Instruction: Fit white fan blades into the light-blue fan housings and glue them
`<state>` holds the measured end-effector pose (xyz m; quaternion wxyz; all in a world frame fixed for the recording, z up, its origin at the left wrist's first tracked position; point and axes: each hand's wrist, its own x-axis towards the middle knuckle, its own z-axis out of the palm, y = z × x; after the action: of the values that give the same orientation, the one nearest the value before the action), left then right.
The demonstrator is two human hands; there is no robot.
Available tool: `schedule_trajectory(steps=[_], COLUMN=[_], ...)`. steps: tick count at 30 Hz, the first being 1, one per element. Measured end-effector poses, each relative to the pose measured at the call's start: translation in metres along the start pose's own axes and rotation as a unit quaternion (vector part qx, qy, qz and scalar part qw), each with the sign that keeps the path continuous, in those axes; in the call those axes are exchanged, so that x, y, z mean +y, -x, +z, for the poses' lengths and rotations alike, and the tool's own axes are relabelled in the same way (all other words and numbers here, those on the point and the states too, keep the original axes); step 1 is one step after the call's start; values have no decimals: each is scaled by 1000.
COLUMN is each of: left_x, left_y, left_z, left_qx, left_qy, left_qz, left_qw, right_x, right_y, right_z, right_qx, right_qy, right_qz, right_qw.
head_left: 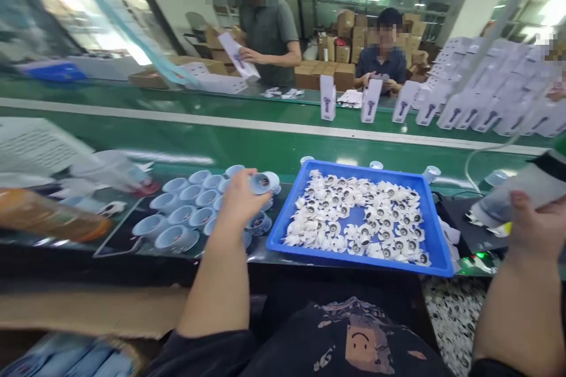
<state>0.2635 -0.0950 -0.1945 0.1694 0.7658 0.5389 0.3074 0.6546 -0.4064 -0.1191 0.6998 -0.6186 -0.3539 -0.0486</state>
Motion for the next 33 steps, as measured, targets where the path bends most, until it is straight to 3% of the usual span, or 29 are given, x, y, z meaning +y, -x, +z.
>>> schedule_trajectory(steps=[2, 4, 6, 9, 11, 13, 16, 19, 25, 33], left_x=[6, 24, 51, 99, 127, 149, 168, 177, 186, 190], left_y=[5, 19, 41, 78, 98, 112, 121, 124, 129, 133], left_z=[-5, -7, -5, 6, 15, 23, 29, 30, 27, 26], left_qx=[29, 11, -49, -183, -257, -283, -262, -260, -282, -288], left_qy=[142, 242, 286, 294, 298, 292, 270, 264, 229, 197], left_qz=[19, 74, 162, 308, 380, 421, 441, 425, 388, 379], left_qw=[989, 967, 943, 886, 837, 811, 815, 826, 847, 857], right_x=[-5, -12, -24, -52, -72, -88, -100, -103, -107, -108], right_y=[2, 11, 23, 37, 42, 44, 48, 54, 61, 57], right_z=[5, 14, 27, 49, 65, 78, 92, 99, 102, 101], right_qx=[19, -13, -75, -160, -175, -185, -207, -201, -191, -225], right_qy=[-21, -37, -55, -92, -155, -237, -309, -328, -319, -273], right_qz=[-40, -23, 28, 104, 124, 129, 131, 138, 131, 138], right_qw=[999, 999, 995, 977, 964, 945, 919, 912, 919, 925])
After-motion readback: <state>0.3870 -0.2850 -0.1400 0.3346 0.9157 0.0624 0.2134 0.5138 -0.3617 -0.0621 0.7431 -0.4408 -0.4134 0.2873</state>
